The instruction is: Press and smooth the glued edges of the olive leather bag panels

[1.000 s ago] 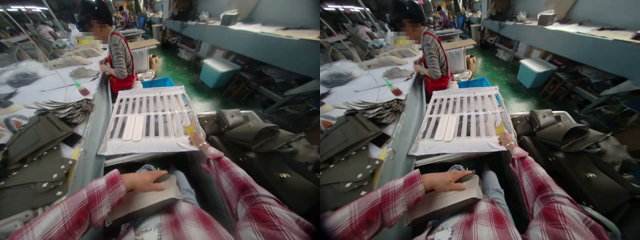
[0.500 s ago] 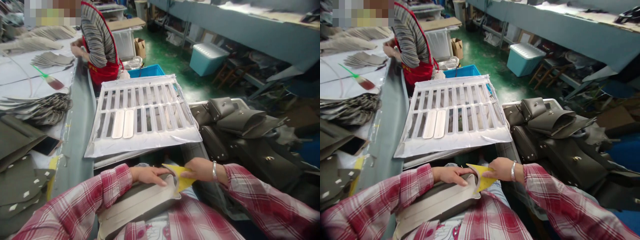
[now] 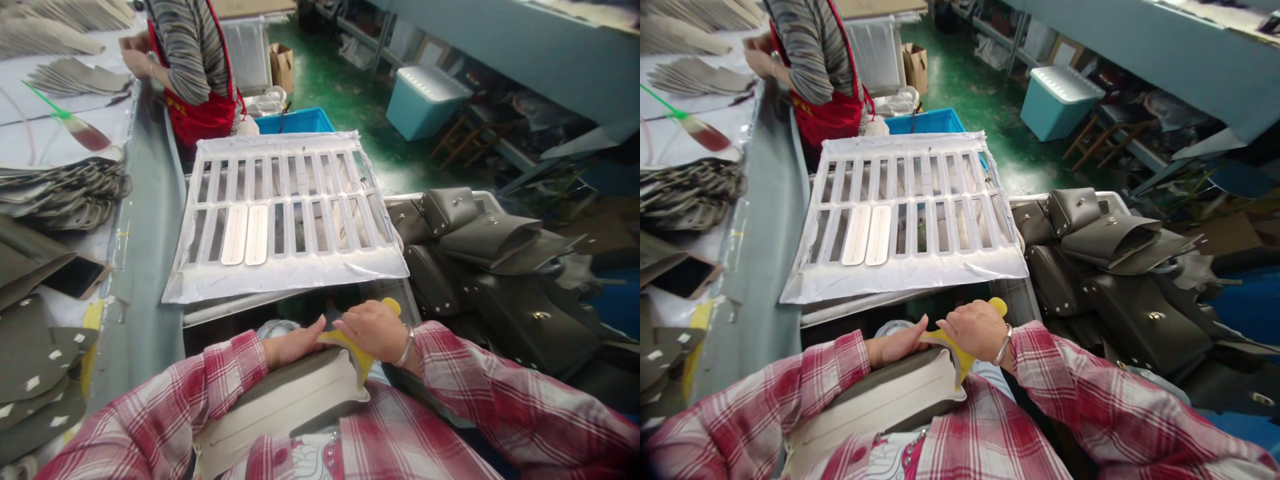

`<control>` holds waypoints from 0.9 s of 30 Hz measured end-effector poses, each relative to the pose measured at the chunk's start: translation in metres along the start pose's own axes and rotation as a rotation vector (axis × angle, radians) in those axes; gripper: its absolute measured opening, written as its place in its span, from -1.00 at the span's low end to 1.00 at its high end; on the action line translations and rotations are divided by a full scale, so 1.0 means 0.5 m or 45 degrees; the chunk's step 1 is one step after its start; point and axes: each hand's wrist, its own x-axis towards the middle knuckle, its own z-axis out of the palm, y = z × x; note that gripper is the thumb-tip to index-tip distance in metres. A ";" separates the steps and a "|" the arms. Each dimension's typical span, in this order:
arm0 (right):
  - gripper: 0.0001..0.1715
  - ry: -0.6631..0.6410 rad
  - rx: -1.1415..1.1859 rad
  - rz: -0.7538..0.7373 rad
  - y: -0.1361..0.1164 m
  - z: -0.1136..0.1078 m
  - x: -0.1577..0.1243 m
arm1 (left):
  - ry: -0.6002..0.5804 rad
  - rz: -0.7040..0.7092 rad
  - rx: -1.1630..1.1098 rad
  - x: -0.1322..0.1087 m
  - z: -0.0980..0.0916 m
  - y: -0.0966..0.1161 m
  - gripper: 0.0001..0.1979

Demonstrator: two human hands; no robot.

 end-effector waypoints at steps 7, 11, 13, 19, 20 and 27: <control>-0.50 0.022 -0.066 -0.055 -0.011 -0.001 -0.010 | 0.004 0.169 0.164 -0.006 -0.003 0.019 -0.35; -0.48 0.066 -0.048 -0.043 -0.017 0.008 -0.021 | -0.024 0.238 0.164 -0.008 0.002 0.019 -0.42; -0.47 0.087 -0.040 -0.012 -0.020 0.013 -0.026 | -0.040 0.253 0.174 -0.008 0.004 0.018 -0.43; -0.55 0.124 0.024 0.106 -0.043 0.026 -0.046 | -0.126 0.345 0.166 -0.008 0.003 0.023 -0.43; -0.57 0.133 0.042 0.138 -0.049 0.029 -0.051 | -0.154 0.389 0.158 -0.009 0.002 0.025 -0.44; -0.56 0.061 0.055 0.275 -0.083 0.016 -0.063 | -0.121 0.440 0.375 -0.043 -0.005 0.076 -0.50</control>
